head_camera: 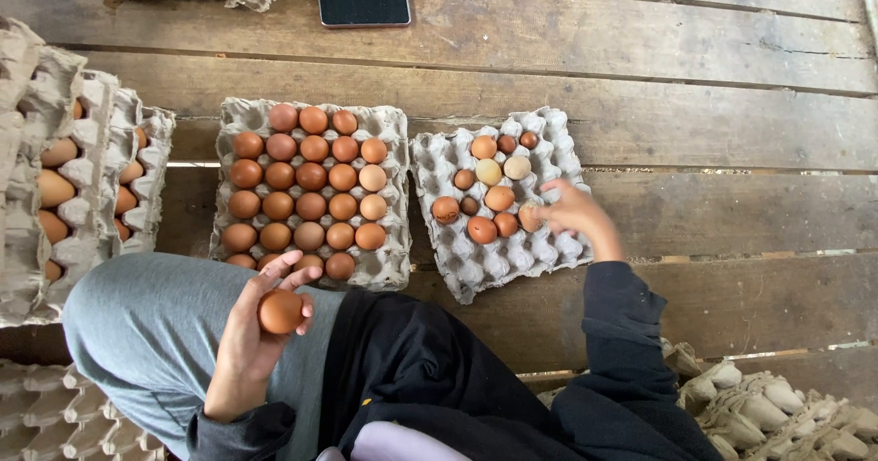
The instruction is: Manually filling egg trays with eggs and stacking the completed trays on a wooden floor.
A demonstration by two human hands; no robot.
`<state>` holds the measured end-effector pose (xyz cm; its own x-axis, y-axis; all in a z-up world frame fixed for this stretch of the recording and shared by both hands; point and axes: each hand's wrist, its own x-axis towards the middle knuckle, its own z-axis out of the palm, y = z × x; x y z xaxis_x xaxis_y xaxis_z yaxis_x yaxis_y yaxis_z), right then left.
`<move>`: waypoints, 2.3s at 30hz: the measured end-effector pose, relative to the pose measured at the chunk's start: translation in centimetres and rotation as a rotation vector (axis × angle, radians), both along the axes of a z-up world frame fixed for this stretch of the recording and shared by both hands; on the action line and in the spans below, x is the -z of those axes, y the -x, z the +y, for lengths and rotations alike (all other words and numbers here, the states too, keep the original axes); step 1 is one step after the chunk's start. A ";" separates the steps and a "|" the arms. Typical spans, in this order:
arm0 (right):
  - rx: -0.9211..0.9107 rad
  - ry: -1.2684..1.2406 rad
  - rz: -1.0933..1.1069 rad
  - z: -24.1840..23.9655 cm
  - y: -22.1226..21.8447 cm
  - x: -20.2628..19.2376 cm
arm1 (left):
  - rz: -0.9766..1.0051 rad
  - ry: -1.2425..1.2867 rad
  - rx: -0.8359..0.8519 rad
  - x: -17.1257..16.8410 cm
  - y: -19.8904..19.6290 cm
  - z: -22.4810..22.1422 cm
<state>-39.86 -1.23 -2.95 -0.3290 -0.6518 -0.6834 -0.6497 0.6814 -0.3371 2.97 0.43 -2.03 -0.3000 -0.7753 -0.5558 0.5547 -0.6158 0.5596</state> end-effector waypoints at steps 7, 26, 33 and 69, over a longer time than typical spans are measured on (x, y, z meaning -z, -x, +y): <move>-0.028 0.045 0.145 0.7 7.3 9.9 | -0.109 0.077 -0.107 0.5 -1.5 -0.3; -0.983 0.692 -0.960 -2.0 -37.0 -9.4 | 0.302 0.207 -0.593 -6.3 -8.5 5.5; -1.178 0.556 -0.954 1.1 -46.5 -7.2 | -0.134 0.231 -0.733 -8.4 -13.4 10.9; -1.309 1.070 -0.936 -5.2 -59.2 -8.1 | -0.037 0.530 -1.744 -4.1 -25.2 29.5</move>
